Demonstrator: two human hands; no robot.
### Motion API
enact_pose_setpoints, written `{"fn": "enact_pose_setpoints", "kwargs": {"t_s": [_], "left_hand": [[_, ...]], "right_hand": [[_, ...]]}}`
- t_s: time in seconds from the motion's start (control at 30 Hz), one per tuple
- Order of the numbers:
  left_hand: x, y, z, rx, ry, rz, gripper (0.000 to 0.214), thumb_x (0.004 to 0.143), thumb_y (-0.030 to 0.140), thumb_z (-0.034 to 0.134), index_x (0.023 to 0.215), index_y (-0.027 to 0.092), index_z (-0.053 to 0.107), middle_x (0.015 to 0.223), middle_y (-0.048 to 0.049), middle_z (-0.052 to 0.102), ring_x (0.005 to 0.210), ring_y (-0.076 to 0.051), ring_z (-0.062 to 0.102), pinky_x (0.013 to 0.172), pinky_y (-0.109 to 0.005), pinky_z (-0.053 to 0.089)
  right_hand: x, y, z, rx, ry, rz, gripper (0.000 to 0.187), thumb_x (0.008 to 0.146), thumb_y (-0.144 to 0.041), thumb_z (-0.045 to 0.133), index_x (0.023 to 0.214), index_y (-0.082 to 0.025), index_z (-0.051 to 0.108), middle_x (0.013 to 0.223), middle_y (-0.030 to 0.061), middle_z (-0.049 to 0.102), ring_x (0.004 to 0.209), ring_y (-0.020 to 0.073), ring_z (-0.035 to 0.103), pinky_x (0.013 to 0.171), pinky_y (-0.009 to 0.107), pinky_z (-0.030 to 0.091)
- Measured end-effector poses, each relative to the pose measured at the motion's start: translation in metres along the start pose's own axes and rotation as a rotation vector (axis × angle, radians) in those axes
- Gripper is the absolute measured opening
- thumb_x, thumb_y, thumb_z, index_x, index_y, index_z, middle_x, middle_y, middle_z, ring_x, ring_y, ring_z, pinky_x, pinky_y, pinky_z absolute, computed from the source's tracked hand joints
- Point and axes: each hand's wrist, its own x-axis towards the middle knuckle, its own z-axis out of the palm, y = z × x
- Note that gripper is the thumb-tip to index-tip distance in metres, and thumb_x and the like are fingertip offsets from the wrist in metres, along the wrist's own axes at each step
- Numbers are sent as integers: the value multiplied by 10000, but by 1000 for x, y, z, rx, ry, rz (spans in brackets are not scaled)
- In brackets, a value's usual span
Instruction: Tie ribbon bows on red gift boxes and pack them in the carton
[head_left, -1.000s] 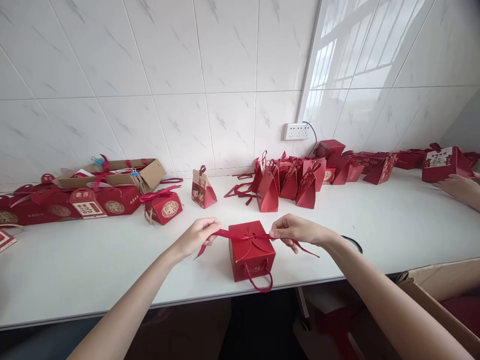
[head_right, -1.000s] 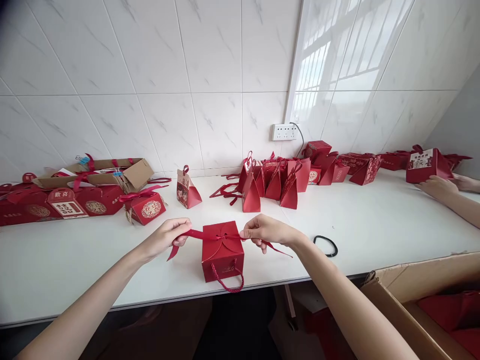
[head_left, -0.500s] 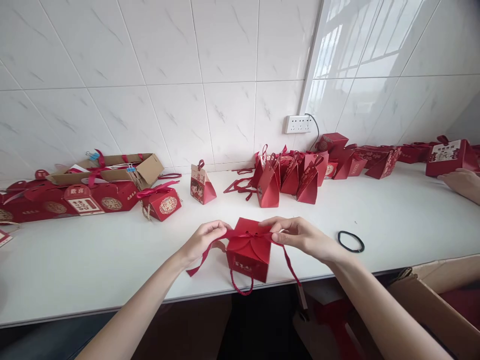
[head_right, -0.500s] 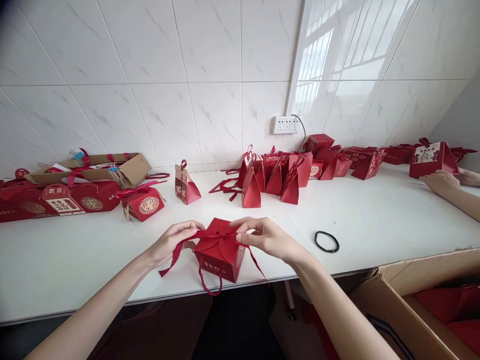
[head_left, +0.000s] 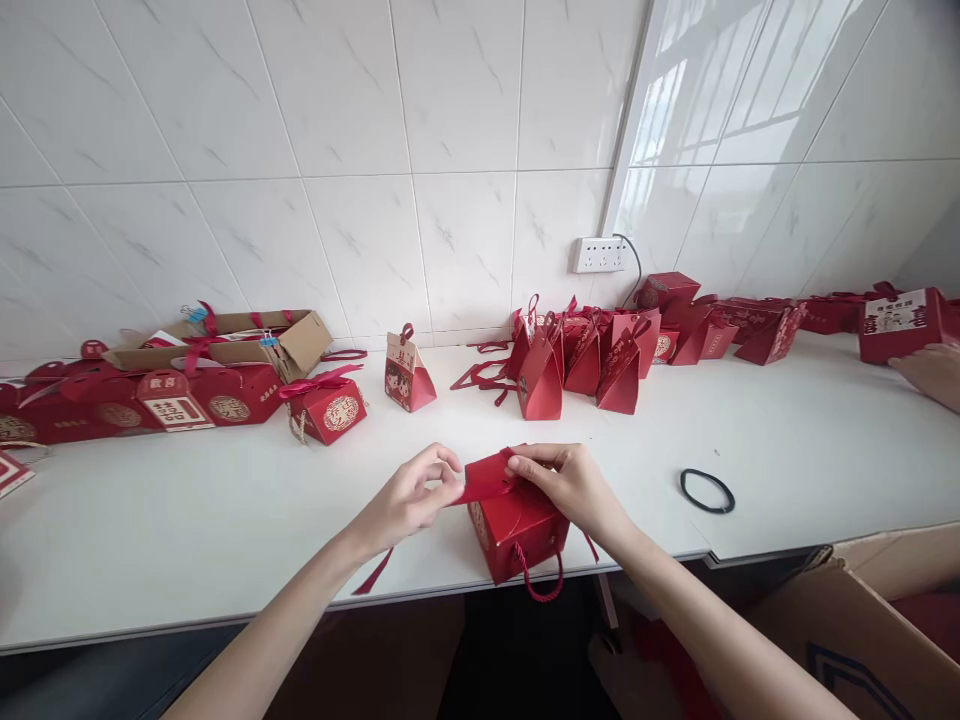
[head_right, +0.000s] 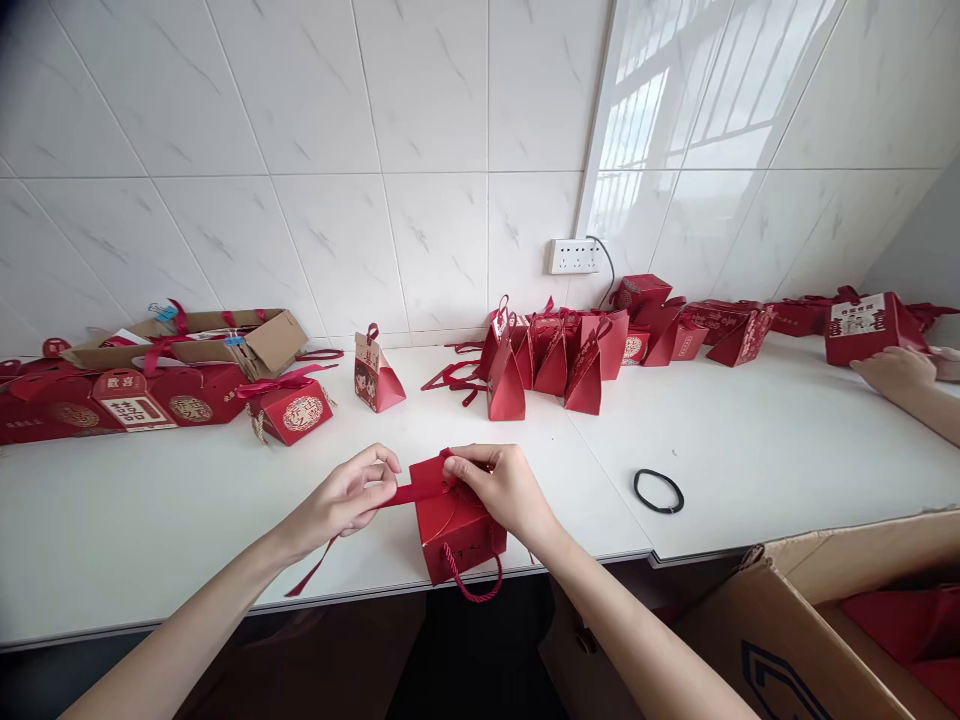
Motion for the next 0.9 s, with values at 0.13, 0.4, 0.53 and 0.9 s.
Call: {"fn": "enact_pose_setpoints", "kwargs": {"t_s": [0.13, 0.4, 0.53, 0.9], "left_hand": [[-7, 14, -8, 465, -27, 141, 99, 786, 296, 573, 858, 228, 580, 847, -1, 581, 772, -158, 524, 652, -249, 389], [-3, 48, -9, 904, -39, 268, 349, 906, 380, 408, 737, 212, 663, 816, -14, 548, 472, -84, 370, 522, -265, 292], [3, 64, -1, 974, -95, 361, 331, 891, 321, 422, 696, 212, 667, 705, -10, 532, 472, -100, 368, 497, -267, 255], [13, 72, 2, 610, -76, 332, 202, 794, 204, 481, 779, 223, 681, 733, -16, 649, 624, -163, 560, 574, -264, 417]], "right_hand": [[-6, 1, 3, -86, -14, -39, 181, 817, -327, 535, 839, -201, 664, 851, 36, 732, 824, 206, 655, 764, 316, 484], [-7, -1, 11, -166, 92, 5, 73, 794, -237, 579, 867, -246, 573, 796, -9, 749, 816, 202, 686, 791, 336, 467], [-6, -1, 12, -116, 47, -28, 82, 792, -238, 564, 799, -241, 646, 834, 7, 747, 844, 207, 699, 774, 319, 498], [-7, -1, 13, -124, 60, -74, 133, 807, -233, 541, 833, -238, 672, 859, 10, 742, 826, 196, 688, 741, 308, 507]]}}
